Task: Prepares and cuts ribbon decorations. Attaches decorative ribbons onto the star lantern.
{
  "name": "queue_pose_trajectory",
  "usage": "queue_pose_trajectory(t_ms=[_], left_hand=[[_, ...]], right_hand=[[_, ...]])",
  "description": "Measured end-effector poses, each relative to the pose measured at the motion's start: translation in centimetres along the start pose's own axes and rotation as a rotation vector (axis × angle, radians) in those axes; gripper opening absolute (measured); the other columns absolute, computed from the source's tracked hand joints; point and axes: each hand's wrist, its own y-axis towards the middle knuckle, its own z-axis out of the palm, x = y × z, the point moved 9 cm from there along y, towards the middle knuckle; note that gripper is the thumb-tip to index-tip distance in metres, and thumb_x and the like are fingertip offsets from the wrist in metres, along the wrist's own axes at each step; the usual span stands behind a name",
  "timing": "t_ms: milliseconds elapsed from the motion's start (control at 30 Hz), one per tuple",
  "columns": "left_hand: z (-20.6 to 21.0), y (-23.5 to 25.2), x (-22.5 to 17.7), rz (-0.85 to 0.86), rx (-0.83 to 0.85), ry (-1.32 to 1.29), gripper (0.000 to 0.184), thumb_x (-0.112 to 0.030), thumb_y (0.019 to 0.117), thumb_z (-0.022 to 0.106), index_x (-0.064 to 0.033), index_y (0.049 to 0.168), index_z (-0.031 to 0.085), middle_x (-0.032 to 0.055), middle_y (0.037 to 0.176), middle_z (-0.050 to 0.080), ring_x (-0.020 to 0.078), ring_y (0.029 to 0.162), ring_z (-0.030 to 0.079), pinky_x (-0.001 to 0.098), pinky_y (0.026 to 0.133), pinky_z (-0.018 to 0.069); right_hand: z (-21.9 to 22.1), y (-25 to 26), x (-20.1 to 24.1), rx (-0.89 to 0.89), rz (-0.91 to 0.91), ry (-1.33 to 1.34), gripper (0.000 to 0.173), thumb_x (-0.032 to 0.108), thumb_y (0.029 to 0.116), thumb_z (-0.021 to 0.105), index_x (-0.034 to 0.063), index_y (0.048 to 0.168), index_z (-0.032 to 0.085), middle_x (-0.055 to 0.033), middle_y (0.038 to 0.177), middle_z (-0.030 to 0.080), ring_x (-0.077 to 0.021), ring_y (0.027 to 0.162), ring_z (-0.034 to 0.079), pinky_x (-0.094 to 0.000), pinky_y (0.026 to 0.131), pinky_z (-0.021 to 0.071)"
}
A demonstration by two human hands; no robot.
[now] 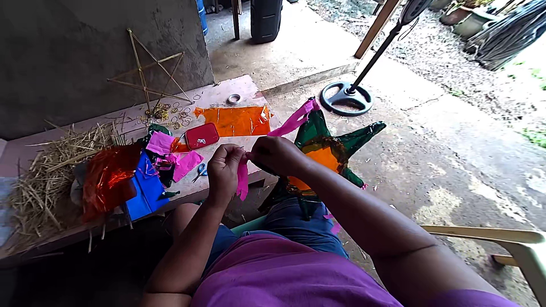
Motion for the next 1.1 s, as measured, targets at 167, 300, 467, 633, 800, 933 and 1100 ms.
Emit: queue_pose_trajectory(t_ms=[167, 300, 467, 633, 800, 933, 1100], left_hand=[[0.2, 0.3, -0.1, -0.008, 0.007, 0.048, 0.007, -0.006, 0.1013, 0.062, -0.0012, 0.104, 0.066, 0.0018, 0.090, 0.069, 0.0041, 0.074, 0.065, 0.0203, 0.071, 0.0570], [0.5, 1.3, 0.1, -0.098, -0.003, 0.041, 0.006, -0.005, 0.1004, 0.063, -0.0013, 0.103, 0.067, 0.0010, 0.087, 0.070, 0.0017, 0.064, 0.060, 0.0173, 0.062, 0.0521], [1.7, 0.8, 0.1, -0.103, 0.035, 0.063, 0.006, -0.006, 0.1000, 0.064, -0.0008, 0.100, 0.068, 0.0013, 0.076, 0.066, 0.0031, 0.056, 0.057, 0.0174, 0.054, 0.0500], [1.1, 0.5, 0.2, -0.099, 0.048, 0.017, 0.006, -0.006, 0.1016, 0.062, -0.0020, 0.103, 0.066, 0.0019, 0.077, 0.066, 0.0036, 0.054, 0.055, 0.0167, 0.051, 0.0483], [1.4, 1.0, -0.6, -0.067, 0.054, 0.040, 0.004, -0.002, 0.0997, 0.063, 0.0002, 0.100, 0.066, 0.0010, 0.076, 0.066, 0.0010, 0.053, 0.054, 0.0154, 0.050, 0.0471], [1.5, 0.2, -0.7, 0.216, 0.064, 0.274, 0.007, -0.003, 0.0980, 0.065, 0.0023, 0.098, 0.069, 0.0088, 0.098, 0.067, 0.0061, 0.081, 0.063, 0.0186, 0.072, 0.0545], [2.1, -1.1, 0.3, 0.401, -0.004, 0.358, 0.009, -0.004, 0.0967, 0.067, 0.0037, 0.097, 0.072, 0.0128, 0.102, 0.062, 0.0118, 0.094, 0.063, 0.0204, 0.086, 0.0534]], right_hand=[[0.0, 0.0, -0.1, -0.013, 0.010, -0.006, 0.023, 0.031, 0.1005, 0.067, 0.0084, 0.095, 0.071, -0.0042, 0.076, 0.067, -0.0199, 0.071, 0.066, -0.0484, 0.069, 0.0540], [0.2, -0.3, 0.7, -0.009, 0.034, -0.050, 0.023, 0.029, 0.1015, 0.066, 0.0069, 0.095, 0.070, -0.0056, 0.077, 0.067, -0.0218, 0.072, 0.065, -0.0493, 0.069, 0.0535], [0.4, -0.5, 0.8, -0.022, 0.039, -0.111, 0.020, 0.025, 0.1014, 0.065, 0.0060, 0.096, 0.068, -0.0080, 0.077, 0.067, -0.0261, 0.074, 0.067, -0.0528, 0.070, 0.0530], [0.1, -0.5, 0.6, -0.047, -0.003, -0.132, 0.027, 0.032, 0.1028, 0.063, 0.0078, 0.094, 0.068, -0.0053, 0.072, 0.065, -0.0231, 0.070, 0.065, -0.0505, 0.067, 0.0527], [0.2, -0.6, 0.9, -0.059, 0.002, -0.141, 0.023, 0.028, 0.1021, 0.063, 0.0066, 0.094, 0.068, -0.0068, 0.073, 0.066, -0.0253, 0.071, 0.067, -0.0522, 0.068, 0.0528], [-0.6, -0.4, -0.4, -0.088, 0.013, -0.101, 0.027, 0.033, 0.1029, 0.063, 0.0086, 0.093, 0.068, -0.0043, 0.072, 0.065, -0.0218, 0.067, 0.065, -0.0498, 0.064, 0.0527], [-0.8, 0.0, -1.1, -0.067, 0.022, -0.064, 0.027, 0.033, 0.1019, 0.064, 0.0077, 0.093, 0.069, -0.0048, 0.074, 0.065, -0.0217, 0.069, 0.065, -0.0500, 0.065, 0.0529]])
